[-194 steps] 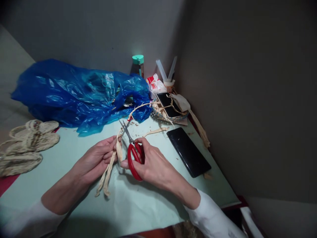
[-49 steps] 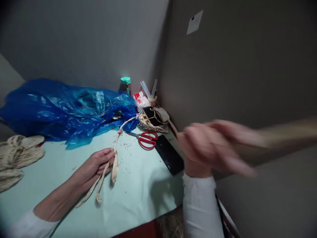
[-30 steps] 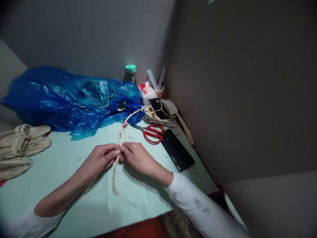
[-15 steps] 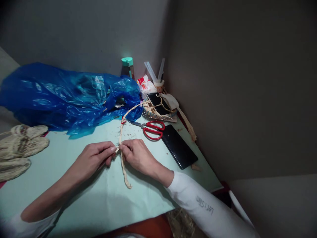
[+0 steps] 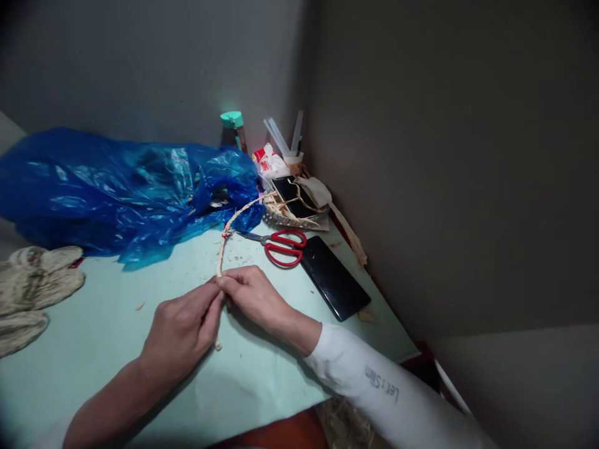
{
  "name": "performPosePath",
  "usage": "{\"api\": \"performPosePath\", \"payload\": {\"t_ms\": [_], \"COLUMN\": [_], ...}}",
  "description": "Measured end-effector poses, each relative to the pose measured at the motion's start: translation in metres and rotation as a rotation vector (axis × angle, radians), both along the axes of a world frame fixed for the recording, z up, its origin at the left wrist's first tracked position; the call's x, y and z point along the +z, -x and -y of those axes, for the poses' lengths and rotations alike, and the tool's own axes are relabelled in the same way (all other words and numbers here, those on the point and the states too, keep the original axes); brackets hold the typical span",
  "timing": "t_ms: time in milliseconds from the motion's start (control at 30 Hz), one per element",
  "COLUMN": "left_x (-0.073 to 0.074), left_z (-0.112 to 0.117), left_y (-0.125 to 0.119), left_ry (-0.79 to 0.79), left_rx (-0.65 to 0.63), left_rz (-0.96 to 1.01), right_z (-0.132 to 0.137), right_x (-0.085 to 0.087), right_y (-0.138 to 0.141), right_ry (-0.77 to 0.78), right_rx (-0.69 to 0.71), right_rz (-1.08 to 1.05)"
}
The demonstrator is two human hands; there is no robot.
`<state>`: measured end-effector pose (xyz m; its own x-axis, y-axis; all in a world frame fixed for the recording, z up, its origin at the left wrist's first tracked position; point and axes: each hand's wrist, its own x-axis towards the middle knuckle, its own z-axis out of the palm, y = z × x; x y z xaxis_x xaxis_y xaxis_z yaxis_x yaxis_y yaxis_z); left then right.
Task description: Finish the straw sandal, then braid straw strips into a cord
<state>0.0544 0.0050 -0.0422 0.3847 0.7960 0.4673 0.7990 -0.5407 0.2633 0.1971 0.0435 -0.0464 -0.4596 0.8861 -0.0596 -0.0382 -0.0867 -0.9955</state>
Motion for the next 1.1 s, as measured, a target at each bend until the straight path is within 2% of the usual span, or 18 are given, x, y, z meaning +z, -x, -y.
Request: {"api": "performPosePath", "payload": {"t_ms": [100,167,233,267,300,400,433,500,667,800,900,967,1033,1100], "left_x": [0.007,0.015,0.020,0.020,0.019,0.010,0.007,0.001,-0.003,-0.002,-0.001,-0.001,-0.004,-0.007], "left_z": [0.002,-0.002,-0.011,-0.016,-0.021,-0.032,-0.033,-0.034,-0.033,-0.032,-0.030,-0.028,-0.025,-0.023], "left_y": [0.003,0.008,0.015,0.017,0.019,0.020,0.020,0.018,0.018,0.019,0.019,0.018,0.017,0.017], "left_ry": [0.029,0.074,0.189,0.315,0.472,0.969,1.077,1.192,1.247,1.238,1.120,1.014,0.953,0.957], "left_rx": [-0.071,0.023,0.192,0.230,0.194,-0.063,-0.103,-0.104,-0.064,0.004,0.134,0.206,0.239,0.241], "left_rz": [0.084,0.226,0.384,0.471,0.574,0.892,0.964,1.046,1.082,1.062,0.948,0.865,0.844,0.903], "right_z": [0.001,0.001,0.002,0.003,0.003,0.003,0.003,0.001,0.002,0.009,0.015,0.018,0.020,0.022], "right_x": [0.002,0.003,0.004,0.004,0.004,0.003,0.003,0.004,0.009,0.012,0.015,0.017,0.020,0.022], "right_y": [0.002,0.003,0.003,0.002,0.001,-0.002,-0.004,-0.007,-0.013,-0.012,-0.009,-0.008,-0.007,-0.006], "right_ry": [0.074,0.067,0.022,-0.004,-0.028,-0.081,-0.089,-0.115,-0.279,-0.410,-0.544,-0.629,-0.688,-0.722], "right_rx": [-0.035,-0.044,-0.053,-0.052,-0.040,0.061,0.101,0.156,0.213,0.130,0.034,0.003,-0.009,-0.002], "right_rz": [-0.100,-0.109,-0.071,-0.047,-0.028,-0.020,-0.013,0.038,0.285,0.562,0.945,1.120,1.179,1.202]}}
